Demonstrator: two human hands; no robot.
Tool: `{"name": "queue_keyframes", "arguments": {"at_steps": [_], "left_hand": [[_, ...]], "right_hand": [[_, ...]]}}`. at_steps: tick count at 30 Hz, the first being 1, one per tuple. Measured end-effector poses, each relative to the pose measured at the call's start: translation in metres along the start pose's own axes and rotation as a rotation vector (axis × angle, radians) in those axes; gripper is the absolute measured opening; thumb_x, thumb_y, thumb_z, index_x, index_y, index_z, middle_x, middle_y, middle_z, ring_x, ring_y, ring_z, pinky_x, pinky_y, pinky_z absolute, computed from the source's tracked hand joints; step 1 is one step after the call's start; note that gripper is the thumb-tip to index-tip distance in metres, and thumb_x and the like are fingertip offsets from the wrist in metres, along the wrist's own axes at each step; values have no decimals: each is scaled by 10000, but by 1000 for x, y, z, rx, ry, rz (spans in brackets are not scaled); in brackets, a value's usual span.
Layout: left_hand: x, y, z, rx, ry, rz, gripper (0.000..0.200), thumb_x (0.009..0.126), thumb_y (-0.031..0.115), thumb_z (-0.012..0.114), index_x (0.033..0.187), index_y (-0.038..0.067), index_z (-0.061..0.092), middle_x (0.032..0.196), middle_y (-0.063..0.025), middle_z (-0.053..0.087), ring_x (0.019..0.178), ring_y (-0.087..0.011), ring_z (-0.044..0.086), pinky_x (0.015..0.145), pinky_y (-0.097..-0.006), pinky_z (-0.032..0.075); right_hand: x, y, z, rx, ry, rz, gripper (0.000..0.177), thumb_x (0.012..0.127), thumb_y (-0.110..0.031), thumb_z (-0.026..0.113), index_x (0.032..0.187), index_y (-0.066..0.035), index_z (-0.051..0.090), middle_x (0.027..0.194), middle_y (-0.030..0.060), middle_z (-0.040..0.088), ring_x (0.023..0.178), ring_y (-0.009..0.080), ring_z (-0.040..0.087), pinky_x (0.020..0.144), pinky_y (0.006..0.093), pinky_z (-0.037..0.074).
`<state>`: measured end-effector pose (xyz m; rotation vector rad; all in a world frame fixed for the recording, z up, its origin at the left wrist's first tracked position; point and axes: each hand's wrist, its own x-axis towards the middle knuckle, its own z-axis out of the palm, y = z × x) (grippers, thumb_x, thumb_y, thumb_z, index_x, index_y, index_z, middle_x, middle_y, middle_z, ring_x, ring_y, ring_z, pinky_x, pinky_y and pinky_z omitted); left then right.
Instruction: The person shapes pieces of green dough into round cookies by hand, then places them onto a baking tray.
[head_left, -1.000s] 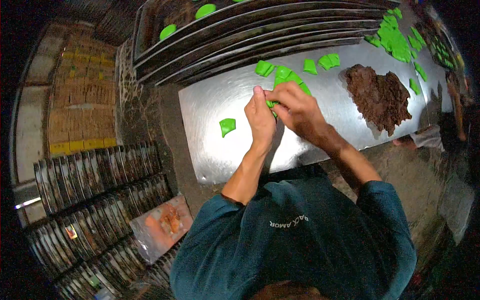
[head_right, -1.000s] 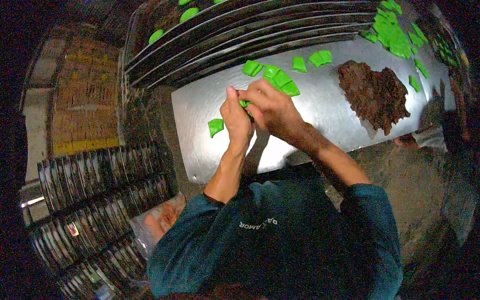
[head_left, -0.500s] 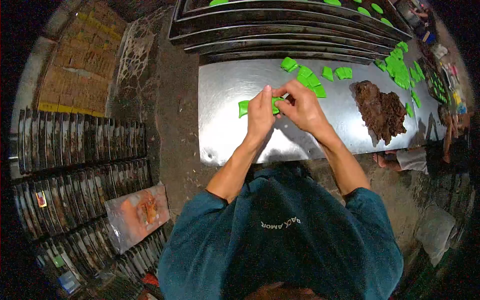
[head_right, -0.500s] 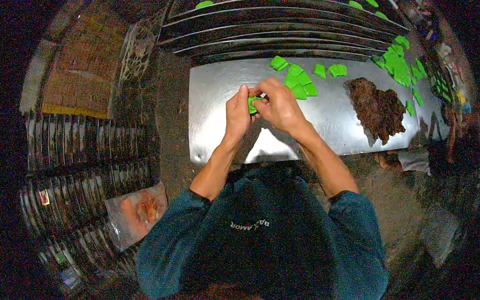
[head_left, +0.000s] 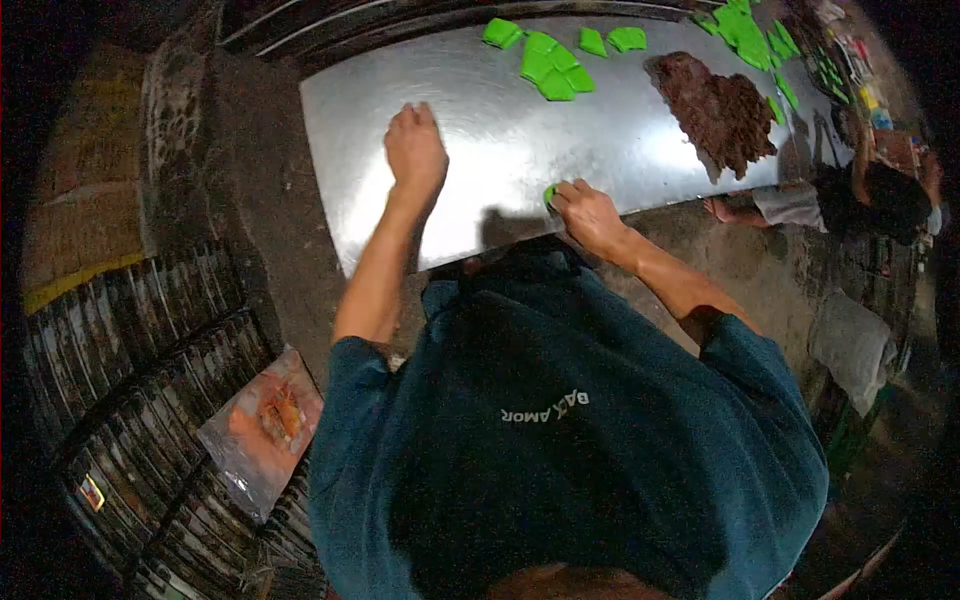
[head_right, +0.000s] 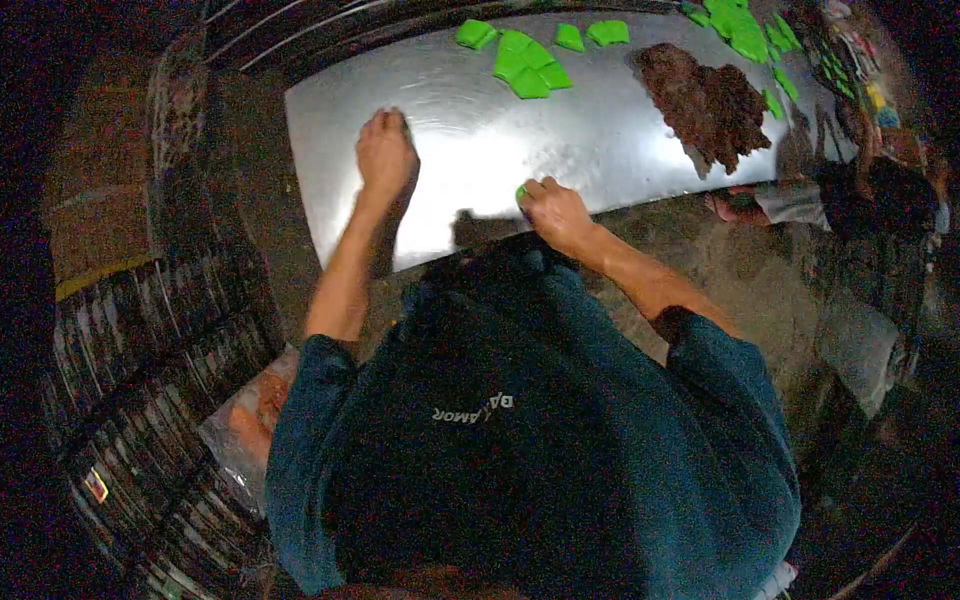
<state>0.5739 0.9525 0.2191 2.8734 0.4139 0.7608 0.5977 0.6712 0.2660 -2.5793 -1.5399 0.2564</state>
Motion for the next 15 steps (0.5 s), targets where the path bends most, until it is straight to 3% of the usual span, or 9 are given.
{"name": "queue_keyframes", "arguments": {"at_steps": [1, 3, 4, 6, 8, 9, 11, 14, 15], "left_hand": [[4, -6, -7, -56, -307, -82, 260, 816, 80, 503, 1034, -46, 566, 994, -223, 582, 949, -360, 553, 793, -449, 466], [11, -9, -23, -83, -429, -29, 246, 810, 111, 535, 996, -44, 579, 954, -213, 586, 923, -356, 560, 771, -460, 462], [13, -9, -32, -79, -494, -39, 240, 805, 118, 552, 980, -43, 583, 929, -208, 586, 903, -352, 564, 761, -457, 461], [1, -6, -48, -101, -424, -19, 220, 811, 123, 567, 957, -41, 576, 890, -207, 580, 863, -353, 567, 736, -454, 461], [-11, -7, -57, -107, -342, 5, 205, 817, 129, 583, 935, -39, 569, 852, -206, 574, 823, -353, 571, 711, -451, 461], [-19, -7, -57, -229, -299, -81, 189, 825, 126, 591, 912, -38, 557, 829, -204, 567, 786, -357, 568, 687, -450, 459], [-30, -7, -65, -382, -253, -237, 171, 855, 122, 586, 857, -35, 520, 831, -214, 556, 725, -379, 557, 634, -449, 457], [-40, -2, -66, -324, -55, 18, 164, 811, 87, 616, 820, -22, 494, 842, -224, 557, 817, -383, 564, 667, -458, 472], [-42, 4, -79, -407, -302, -17, 266, 785, 98, 647, 996, 16, 508, 998, -209, 599, 981, -366, 555, 758, -430, 482]], "right_hand": [[5, -4, -15, 61, -92, 71, 274, 664, 65, 544, 893, -64, 621, 927, 91, 572, 876, 306, 564, 709, 387, 524], [26, -7, -52, 20, -426, 198, 247, 781, -16, 543, 977, -95, 672, 966, 94, 647, 946, 321, 566, 799, 397, 500], [30, 5, -52, 162, -213, 26, 183, 798, -139, 571, 945, -63, 647, 854, 145, 652, 888, 334, 583, 775, 437, 485], [50, -20, -99, 402, 220, 174, 309, 903, -284, 503, 1115, -91, 618, 1036, 153, 638, 970, 348, 559, 873, 429, 426], [69, -17, -98, 361, 438, 68, 408, 911, -330, 493, 1262, -122, 510, 1256, 172, 516, 1158, 364, 454, 978, 497, 332], [71, -9, -62, 372, 433, 59, 408, 911, -330, 493, 1262, -122, 510, 1256, 172, 516, 1158, 364, 454, 978, 497, 332], [65, 5, 34, -128, 191, 34, 519, 907, -366, 492, 1365, -155, 372, 1409, 179, 331, 1296, 391, 285, 1025, 601, 213], [77, 5, 38, -36, 218, 97, 579, 904, -396, 486, 1401, -170, 294, 1447, 198, 234, 1336, 416, 192, 1011, 664, 167], [65, -1, 39, -37, 203, 110, 579, 904, -396, 486, 1401, -170, 294, 1447, 198, 234, 1336, 416, 192, 1011, 664, 167]]}}
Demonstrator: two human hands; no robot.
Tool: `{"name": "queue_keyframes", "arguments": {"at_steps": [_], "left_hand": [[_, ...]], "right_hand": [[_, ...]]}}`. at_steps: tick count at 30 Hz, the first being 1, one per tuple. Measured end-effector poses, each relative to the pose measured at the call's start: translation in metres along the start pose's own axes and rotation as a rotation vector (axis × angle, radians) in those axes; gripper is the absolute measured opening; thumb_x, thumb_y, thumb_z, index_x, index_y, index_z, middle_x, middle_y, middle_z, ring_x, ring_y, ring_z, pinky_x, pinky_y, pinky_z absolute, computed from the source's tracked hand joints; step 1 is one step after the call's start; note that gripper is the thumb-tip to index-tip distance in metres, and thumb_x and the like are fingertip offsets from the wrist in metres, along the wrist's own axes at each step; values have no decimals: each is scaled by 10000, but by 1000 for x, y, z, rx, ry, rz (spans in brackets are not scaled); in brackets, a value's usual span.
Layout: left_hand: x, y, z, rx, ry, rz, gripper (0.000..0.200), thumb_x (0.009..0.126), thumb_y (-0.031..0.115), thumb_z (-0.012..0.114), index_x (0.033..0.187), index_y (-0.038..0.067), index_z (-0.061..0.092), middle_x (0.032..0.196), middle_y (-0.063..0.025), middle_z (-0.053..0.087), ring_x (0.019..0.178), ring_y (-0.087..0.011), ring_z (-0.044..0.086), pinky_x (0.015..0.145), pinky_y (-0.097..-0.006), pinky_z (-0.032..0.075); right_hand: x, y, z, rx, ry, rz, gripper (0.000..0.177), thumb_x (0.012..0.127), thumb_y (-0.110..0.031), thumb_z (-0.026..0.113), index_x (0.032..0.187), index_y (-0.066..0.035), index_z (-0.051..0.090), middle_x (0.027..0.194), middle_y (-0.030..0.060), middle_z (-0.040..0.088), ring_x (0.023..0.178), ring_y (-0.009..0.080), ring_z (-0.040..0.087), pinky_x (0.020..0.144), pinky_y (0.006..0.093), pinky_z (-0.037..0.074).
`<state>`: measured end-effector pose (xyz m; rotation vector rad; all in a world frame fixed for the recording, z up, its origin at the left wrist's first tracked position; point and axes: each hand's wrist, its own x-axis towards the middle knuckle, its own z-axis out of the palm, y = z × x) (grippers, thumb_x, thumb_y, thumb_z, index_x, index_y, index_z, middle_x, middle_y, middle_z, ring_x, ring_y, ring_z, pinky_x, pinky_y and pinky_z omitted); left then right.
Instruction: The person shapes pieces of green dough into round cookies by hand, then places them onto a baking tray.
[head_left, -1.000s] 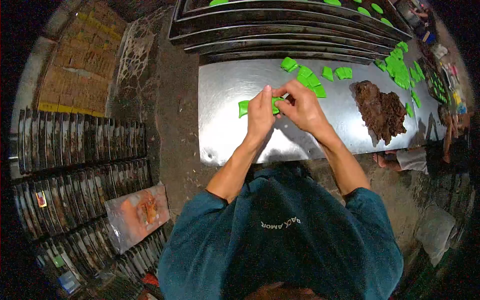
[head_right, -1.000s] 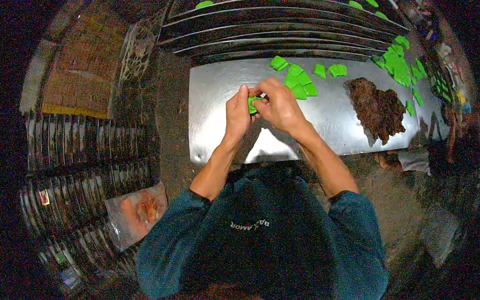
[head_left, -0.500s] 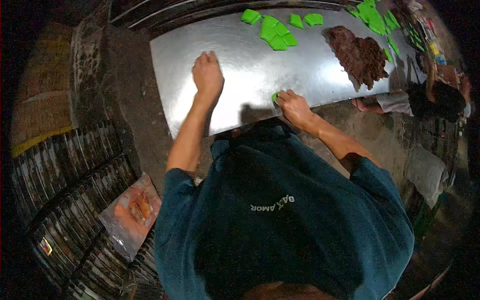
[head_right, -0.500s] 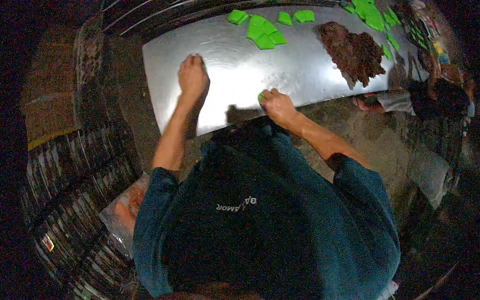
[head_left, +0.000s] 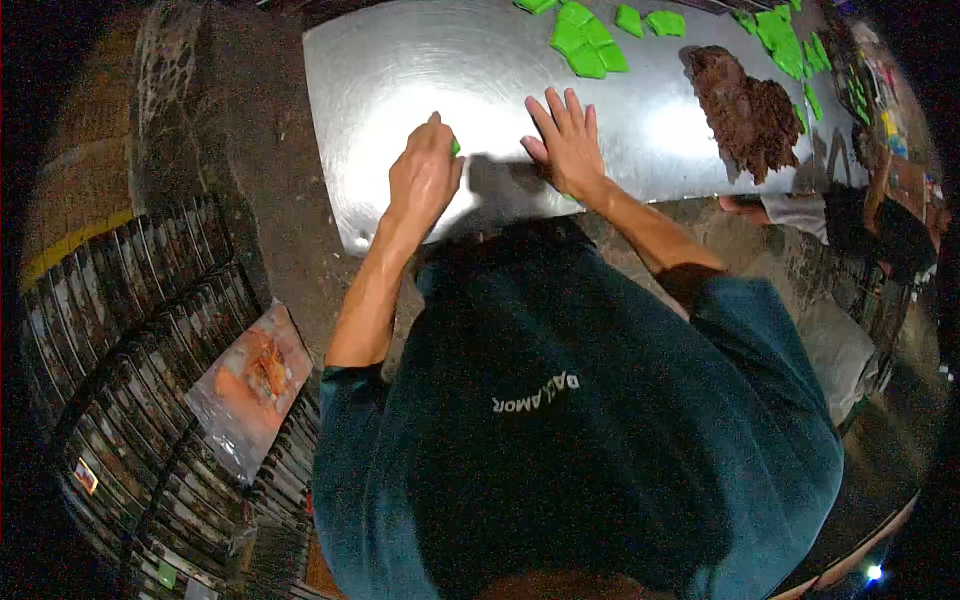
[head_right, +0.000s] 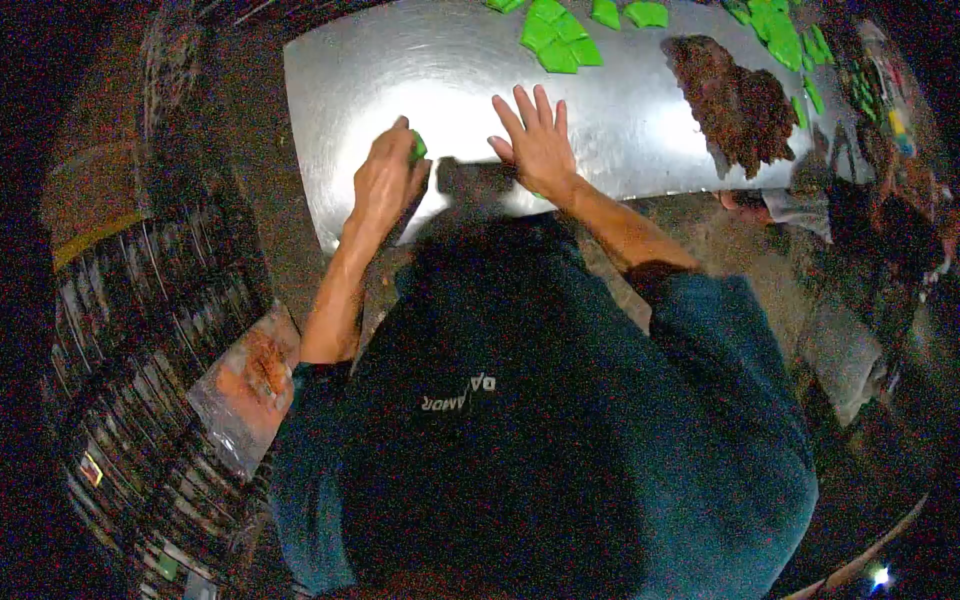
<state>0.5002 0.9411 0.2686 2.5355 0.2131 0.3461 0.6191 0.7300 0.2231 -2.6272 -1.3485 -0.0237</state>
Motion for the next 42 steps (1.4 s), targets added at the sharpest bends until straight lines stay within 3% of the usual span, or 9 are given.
{"name": "queue_keyframes", "arguments": {"at_steps": [1, 6, 11, 16, 22, 25, 31, 35, 42], "left_hand": [[4, 11, -9, -72, -348, -226, 237, 797, 124, 627, 998, 63, 517, 1008, -181, 607, 997, -347, 553, 756, -422, 485], [-8, 2, 7, -172, -382, -367, 149, 841, 113, 502, 900, -7, 566, 812, -204, 586, 741, -342, 578, 622, -436, 471], [-24, -19, 5, -265, 19, -153, 156, 802, 102, 629, 885, 4, 541, 689, -206, 579, 681, -348, 612, 603, -428, 472], [-30, -16, -23, -1048, 227, -772, 183, 895, 131, 559, 994, -16, 511, 801, -137, 614, 644, -191, 611, 515, -294, 512], [-37, -2, -28, -1096, 399, -866, 279, 885, 136, 584, 1117, -18, 573, 846, -61, 604, 719, -111, 575, 573, -252, 533], [-40, 4, -28, -1076, 434, -914, 266, 871, 79, 579, 1113, -31, 562, 835, -59, 625, 686, -104, 580, 495, -230, 498], [-9, 13, -67, -1069, 447, -764, 259, 873, 69, 582, 1099, -55, 559, 838, -85, 635, 731, -130, 605, 660, -261, 508], [39, 19, -94, -1358, 612, -592, 241, 920, 120, 527, 1077, -61, 547, 965, -131, 613, 824, -178, 629, 727, -310, 550], [99, 50, -41, -753, 823, -226, 268, 953, 232, 473, 776, 34, 503, 649, -8, 498, 586, -86, 451, 488, -280, 397]], "right_hand": [[0, 5, -3, 116, -24, 20, 528, 907, -371, 487, 1355, -130, 345, 1429, 212, 261, 1321, 419, 225, 1029, 613, 190], [-28, 26, -61, 117, -434, -139, 351, 909, -247, 466, 1137, 16, 511, 1239, 255, 472, 1122, 397, 475, 945, 434, 416], [43, 27, -127, 227, -929, 6, 371, 809, -258, 591, 1133, -94, 516, 907, 173, 636, 855, 365, 621, 728, 483, 486], [255, 5, -247, 596, 91, -434, 483, 756, -234, 692, 1168, -22, 556, 1008, 148, 631, 866, 192, 613, 742, 332, 501], [494, -6, -235, 230, 356, -363, 372, 816, -268, 632, 1122, -59, 606, 1020, 178, 647, 888, 314, 640, 750, 405, 483], [547, -7, -173, -166, -144, -423, 388, 780, -169, 576, 1153, -61, 581, 957, 200, 644, 882, 380, 616, 779, 453, 481], [385, -92, -228, 351, 201, -651, 309, 848, -223, 545, 1078, -29, 613, 964, 188, 645, 867, 368, 620, 767, 436, 492], [242, -102, -215, 276, -145, -653, 238, 840, -217, 595, 956, -14, 640, 886, 191, 645, 816, 358, 623, 739, 411, 493], [141, -104, -157, 996, 498, 78, 204, 874, -169, 579, 771, 4, 549, 663, 72, 533, 632, 102, 474, 581, 275, 420]]}}
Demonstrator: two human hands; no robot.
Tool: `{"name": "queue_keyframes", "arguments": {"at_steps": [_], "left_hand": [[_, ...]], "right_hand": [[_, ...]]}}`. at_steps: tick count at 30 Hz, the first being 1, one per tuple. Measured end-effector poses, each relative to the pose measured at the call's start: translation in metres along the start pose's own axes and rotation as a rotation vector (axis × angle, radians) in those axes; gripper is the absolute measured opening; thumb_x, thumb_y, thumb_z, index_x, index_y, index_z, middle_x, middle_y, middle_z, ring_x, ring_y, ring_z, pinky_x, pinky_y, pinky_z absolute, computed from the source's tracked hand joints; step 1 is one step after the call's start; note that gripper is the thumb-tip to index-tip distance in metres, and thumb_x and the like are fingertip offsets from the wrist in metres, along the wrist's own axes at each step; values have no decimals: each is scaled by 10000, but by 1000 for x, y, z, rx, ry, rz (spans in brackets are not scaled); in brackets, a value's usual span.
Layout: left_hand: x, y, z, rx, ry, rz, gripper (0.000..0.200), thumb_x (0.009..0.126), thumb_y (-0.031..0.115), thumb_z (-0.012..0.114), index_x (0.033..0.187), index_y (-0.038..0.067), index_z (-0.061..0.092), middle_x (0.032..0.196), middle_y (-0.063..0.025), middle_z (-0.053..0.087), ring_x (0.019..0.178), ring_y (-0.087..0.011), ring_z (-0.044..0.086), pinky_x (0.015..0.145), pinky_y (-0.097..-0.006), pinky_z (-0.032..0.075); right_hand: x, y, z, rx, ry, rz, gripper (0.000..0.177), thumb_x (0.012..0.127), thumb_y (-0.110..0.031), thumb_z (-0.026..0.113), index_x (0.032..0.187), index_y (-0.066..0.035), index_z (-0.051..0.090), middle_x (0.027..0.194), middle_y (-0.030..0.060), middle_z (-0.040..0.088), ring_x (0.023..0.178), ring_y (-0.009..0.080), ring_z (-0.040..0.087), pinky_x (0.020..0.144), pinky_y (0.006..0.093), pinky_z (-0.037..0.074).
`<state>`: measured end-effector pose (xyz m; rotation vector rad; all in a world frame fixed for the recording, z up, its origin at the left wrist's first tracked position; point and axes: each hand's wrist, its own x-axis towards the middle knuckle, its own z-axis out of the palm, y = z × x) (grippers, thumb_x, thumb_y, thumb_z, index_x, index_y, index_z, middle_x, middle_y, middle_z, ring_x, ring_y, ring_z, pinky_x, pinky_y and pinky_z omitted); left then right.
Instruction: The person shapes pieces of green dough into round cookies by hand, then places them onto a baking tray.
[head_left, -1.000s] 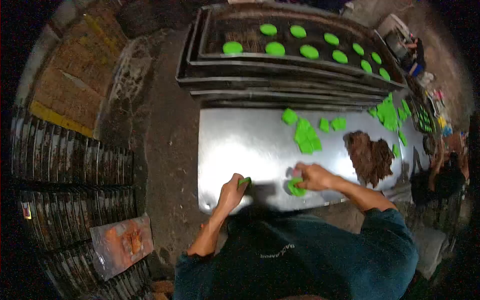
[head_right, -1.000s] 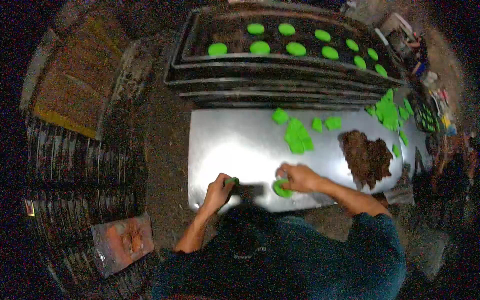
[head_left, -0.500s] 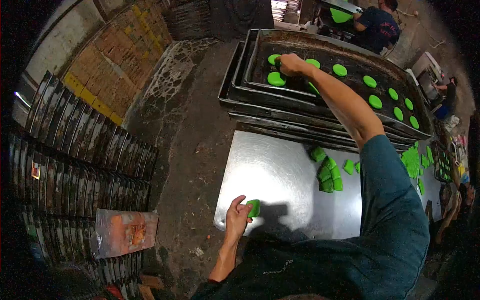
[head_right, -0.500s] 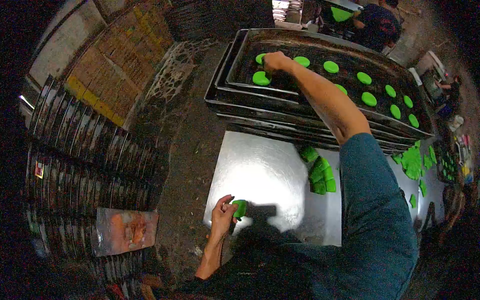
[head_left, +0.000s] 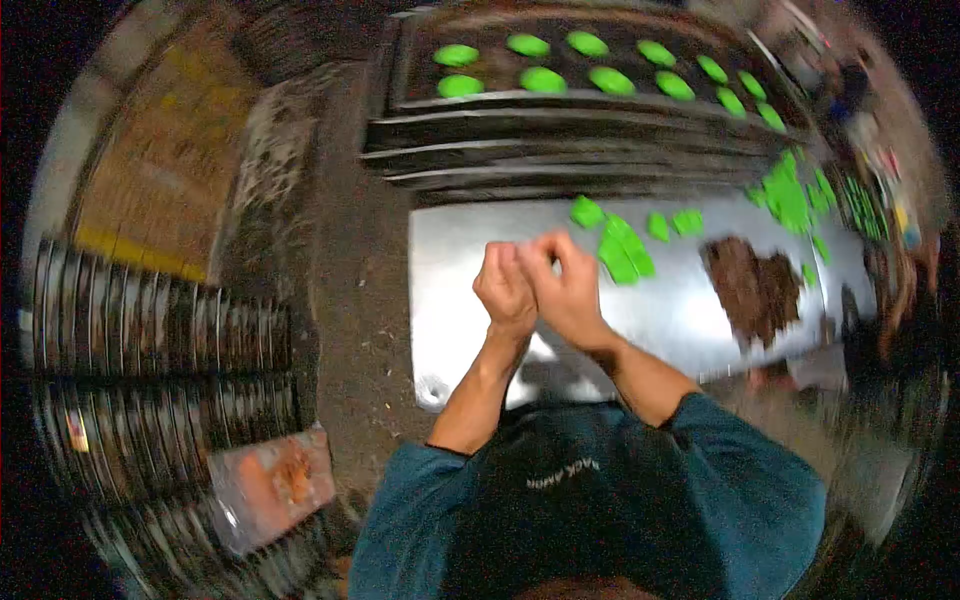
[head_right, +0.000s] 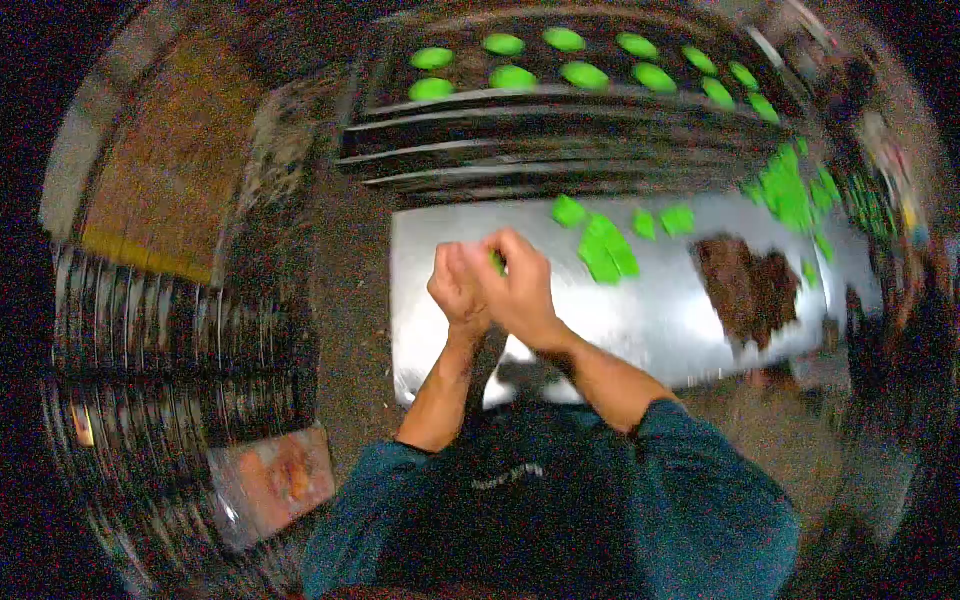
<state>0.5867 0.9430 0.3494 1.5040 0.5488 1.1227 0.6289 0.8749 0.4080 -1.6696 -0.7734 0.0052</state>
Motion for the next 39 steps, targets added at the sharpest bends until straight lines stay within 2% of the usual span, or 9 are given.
{"name": "queue_keyframes", "arguments": {"at_steps": [5, 8, 11, 17, 20, 22, 30, 33, 39], "left_hand": [[-54, 25, 40, -282, -266, -349, 249, 960, 206, 473, 780, 36, 504, 684, 16, 484, 641, -64, 438, 573, -219, 382], [-67, -21, 45, -506, -366, -530, 200, 959, 181, 473, 924, 2, 556, 719, -10, 529, 653, -89, 488, 602, -231, 415], [-78, -47, 57, -614, -561, -1014, 318, 928, 102, 510, 1212, -43, 509, 877, -65, 630, 758, -140, 587, 694, -247, 473], [-79, -62, 63, -84, -770, -852, 252, 889, 108, 578, 1069, -65, 609, 1044, -105, 625, 885, -166, 608, 811, -255, 470], [-78, -54, 69, 235, -784, -211, 252, 871, 127, 608, 1061, -35, 644, 960, -77, 647, 831, -143, 604, 810, -249, 465], [-73, -39, 79, 211, -747, -454, 248, 873, 118, 601, 1058, -44, 639, 965, -83, 646, 836, -143, 604, 807, -253, 469], [-79, -40, 122, -349, -384, -979, 300, 884, 45, 574, 1157, -75, 540, 987, -120, 637, 840, -138, 608, 748, -251, 493], [-89, -52, 135, -360, -391, -990, 271, 908, 93, 557, 1119, -78, 569, 967, -104, 644, 847, -139, 606, 753, -249, 487], [-87, -37, 140, -493, -425, -920, 280, 947, 202, 517, 1051, -38, 617, 777, -2, 598, 599, -38, 455, 533, -189, 375]], "right_hand": [[-20, 46, -72, 26, 124, 337, 336, 913, -252, 533, 686, -4, 541, 551, 64, 432, 499, 106, 395, 430, 329, 322], [-49, 80, -108, -771, -5, -378, 145, 837, -197, 591, 839, -53, 613, 779, 79, 606, 640, 201, 555, 539, 351, 423], [-90, 105, -106, -692, -229, -255, 278, 747, -193, 639, 993, -67, 607, 853, 73, 614, 829, 289, 593, 706, 430, 464], [-5, 200, -266, -1132, -217, 321, 195, 773, -201, 551, 908, -76, 617, 877, 201, 608, 839, 350, 599, 709, 470, 491], [34, 245, -342, -1368, -232, 319, 327, 780, -316, 649, 1003, -78, 634, 978, 179, 608, 948, 356, 593, 772, 434, 514], [43, 276, -360, -1406, -419, 322, 264, 787, -268, 625, 916, -39, 653, 957, 189, 624, 899, 370, 616, 756, 447, 520], [60, 243, -382, -944, -314, 368, 208, 818, -122, 557, 936, 22, 649, 956, 191, 646, 808, 329, 646, 720, 391, 538], [44, 199, -343, 174, -21, 721, 287, 832, -62, 601, 1102, 34, 597, 929, 86, 636, 776, 130, 605, 717, 260, 511], [-10, 145, -215, -71, -373, 164, 240, 772, -78, 699, 997, -32, 630, 862, 43, 633, 796, 125, 618, 667, 292, 502]]}}
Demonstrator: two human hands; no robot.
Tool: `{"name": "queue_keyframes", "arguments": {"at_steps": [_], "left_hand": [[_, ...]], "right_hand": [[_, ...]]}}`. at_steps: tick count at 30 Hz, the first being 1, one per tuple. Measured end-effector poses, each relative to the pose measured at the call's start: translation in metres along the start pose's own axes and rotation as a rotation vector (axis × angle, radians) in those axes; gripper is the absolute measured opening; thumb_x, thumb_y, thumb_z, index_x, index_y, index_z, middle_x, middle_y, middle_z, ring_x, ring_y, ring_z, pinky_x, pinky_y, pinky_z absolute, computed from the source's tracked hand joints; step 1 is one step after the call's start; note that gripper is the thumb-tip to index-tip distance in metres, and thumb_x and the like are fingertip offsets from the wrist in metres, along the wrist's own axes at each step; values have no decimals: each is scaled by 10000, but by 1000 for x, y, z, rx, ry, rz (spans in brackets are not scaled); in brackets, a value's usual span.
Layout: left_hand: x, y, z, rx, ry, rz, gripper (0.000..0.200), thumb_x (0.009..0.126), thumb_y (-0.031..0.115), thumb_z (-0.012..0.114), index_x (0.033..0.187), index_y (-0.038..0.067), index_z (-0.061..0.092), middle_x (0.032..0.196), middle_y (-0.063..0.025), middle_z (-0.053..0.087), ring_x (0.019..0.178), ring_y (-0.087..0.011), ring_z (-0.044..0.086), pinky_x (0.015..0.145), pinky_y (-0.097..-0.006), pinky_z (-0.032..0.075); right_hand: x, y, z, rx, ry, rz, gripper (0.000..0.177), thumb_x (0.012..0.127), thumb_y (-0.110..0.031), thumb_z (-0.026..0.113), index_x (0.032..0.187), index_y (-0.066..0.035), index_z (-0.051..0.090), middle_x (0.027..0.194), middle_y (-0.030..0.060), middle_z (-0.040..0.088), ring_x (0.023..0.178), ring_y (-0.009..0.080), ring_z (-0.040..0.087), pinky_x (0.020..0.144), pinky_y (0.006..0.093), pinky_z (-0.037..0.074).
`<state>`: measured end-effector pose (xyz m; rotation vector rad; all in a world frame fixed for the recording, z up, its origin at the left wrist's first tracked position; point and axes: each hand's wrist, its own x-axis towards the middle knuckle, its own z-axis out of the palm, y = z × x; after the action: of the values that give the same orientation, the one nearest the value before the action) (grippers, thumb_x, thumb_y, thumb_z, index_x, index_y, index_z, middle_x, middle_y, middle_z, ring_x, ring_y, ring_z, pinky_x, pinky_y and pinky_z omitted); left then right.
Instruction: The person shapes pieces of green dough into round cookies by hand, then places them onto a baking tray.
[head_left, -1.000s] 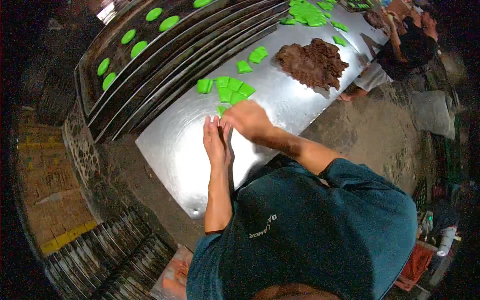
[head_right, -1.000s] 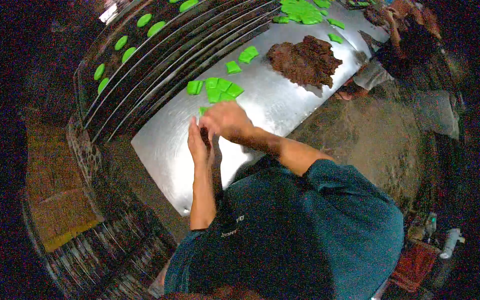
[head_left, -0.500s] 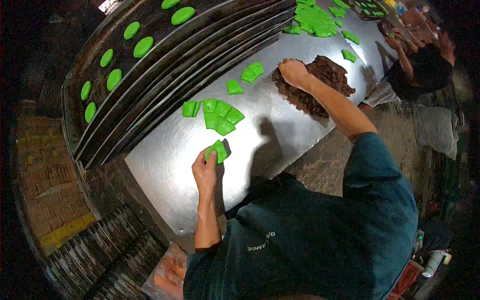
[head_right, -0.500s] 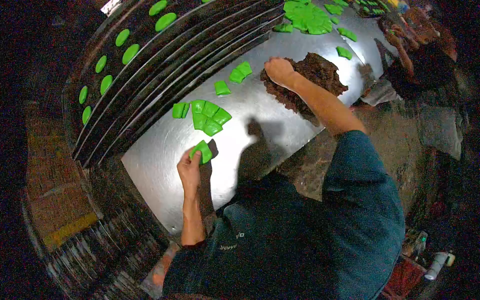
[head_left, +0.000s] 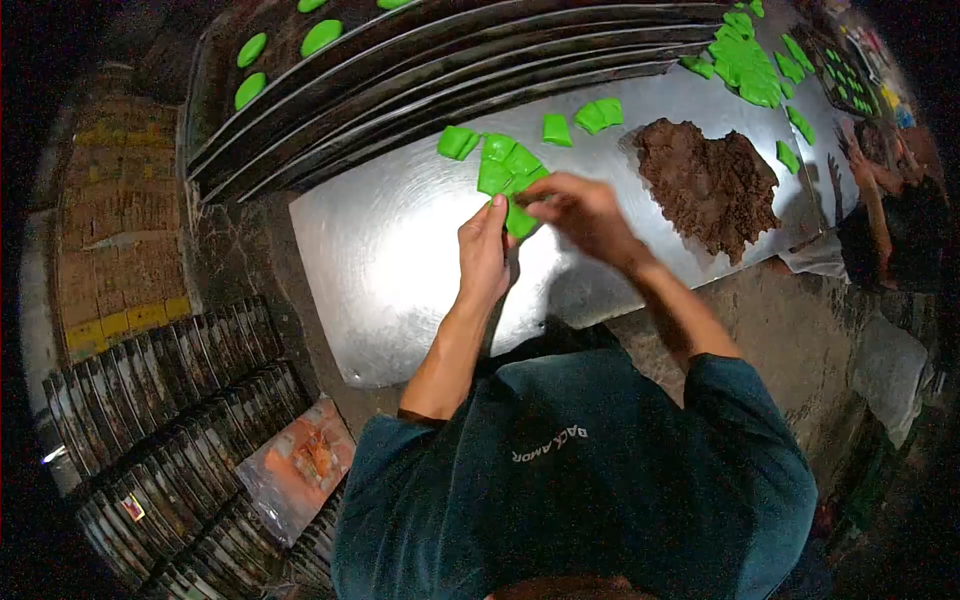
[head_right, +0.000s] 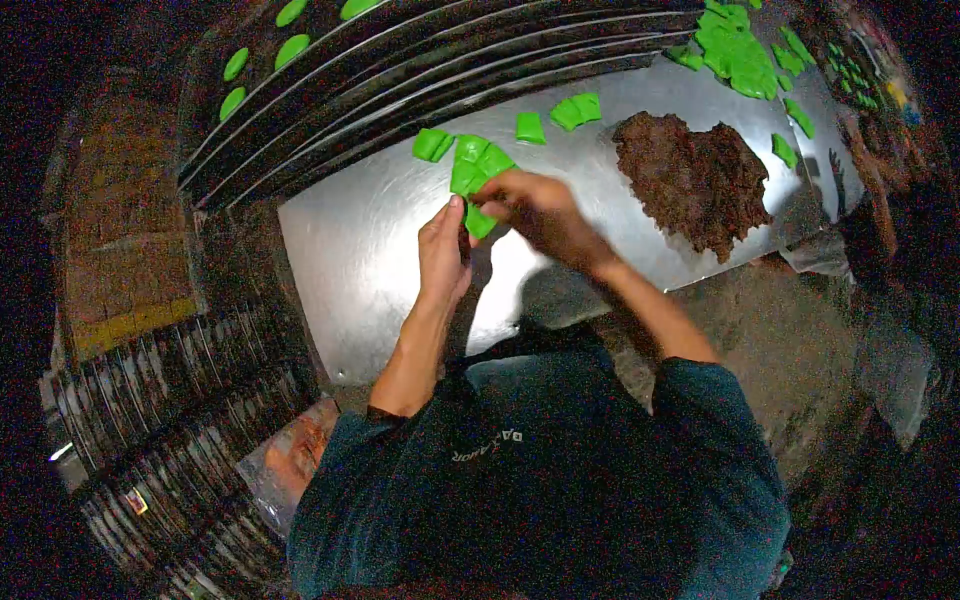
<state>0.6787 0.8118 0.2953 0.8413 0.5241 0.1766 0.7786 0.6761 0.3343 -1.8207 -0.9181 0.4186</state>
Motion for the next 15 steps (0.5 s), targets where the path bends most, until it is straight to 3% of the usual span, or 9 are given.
{"name": "queue_keyframes", "arguments": {"at_steps": [2, 4, 6, 8, 9, 10, 12, 14, 15], "left_hand": [[-9, 11, 2, 16, 55, 32, 260, 945, 232, 517, 1004, 4, 627, 723, 11, 572, 554, -55, 437, 515, -203, 369], [-17, 21, -14, 35, 66, 44, 257, 940, 208, 525, 1043, -9, 619, 765, 1, 589, 590, -47, 459, 533, -194, 382], [-32, 30, -26, 65, 67, 40, 264, 936, 183, 534, 1083, -22, 611, 808, -9, 607, 626, -40, 481, 550, -184, 394], [-43, 34, -23, -19, 23, 82, 255, 906, 106, 566, 1117, -36, 586, 917, -52, 635, 765, -87, 578, 681, -213, 477], [-46, 33, -31, -16, -69, 140, 281, 875, 31, 581, 1146, -43, 564, 1012, -91, 633, 893, -142, 605, 802, -258, 496], [-51, 36, -32, -2, -62, 117, 299, 865, 8, 583, 1160, -35, 560, 1016, -97, 631, 891, -144, 603, 799, -264, 498], [-59, 38, -36, -8, -20, 97, 319, 877, -3, 548, 1194, -35, 541, 1013, -100, 627, 880, -141, 596, 803, -263, 492], [-60, 34, -37, 63, 4, 144, 342, 890, 8, 520, 1229, -39, 511, 1007, -98, 621, 868, -135, 586, 799, -257, 490], [-61, 33, -37, 150, 18, 180, 365, 904, 18, 492, 1264, -44, 480, 1002, -95, 614, 856, -128, 575, 795, -251, 488]], "right_hand": [[2, -10, 34, -308, 183, -207, 256, 756, -78, 713, 994, -33, 630, 844, 47, 627, 800, 144, 607, 684, 310, 483], [8, -20, 38, -328, 112, -246, 275, 771, -86, 692, 1030, -25, 626, 835, 70, 620, 799, 178, 592, 712, 298, 471], [9, -34, 42, -45, 145, 94, 296, 797, -112, 654, 1079, -29, 618, 820, 73, 613, 787, 186, 580, 719, 287, 462], [7, -34, 51, -110, 151, 76, 326, 815, -140, 623, 1121, -30, 604, 824, 69, 607, 760, 180, 577, 691, 285, 469], [6, -36, 57, 100, 59, 246, 314, 816, -147, 624, 1106, -26, 606, 832, 72, 607, 740, 177, 575, 670, 279, 469], [8, -38, 61, 306, -38, 411, 304, 817, -153, 625, 1090, -22, 609, 841, 75, 607, 719, 174, 573, 649, 273, 469], [-1, -46, 73, 389, 58, 385, 273, 799, -133, 642, 1045, -20, 613, 849, 86, 610, 693, 171, 576, 615, 260, 466], [-20, -65, 85, -197, 277, -19, 202, 784, -89, 627, 979, -34, 627, 845, 119, 594, 721, 248, 605, 613, 301, 493], [-30, -72, 91, -267, 259, -166, 193, 763, -54, 617, 956, -40, 619, 870, 129, 567, 763, 290, 590, 654, 335, 503]]}}
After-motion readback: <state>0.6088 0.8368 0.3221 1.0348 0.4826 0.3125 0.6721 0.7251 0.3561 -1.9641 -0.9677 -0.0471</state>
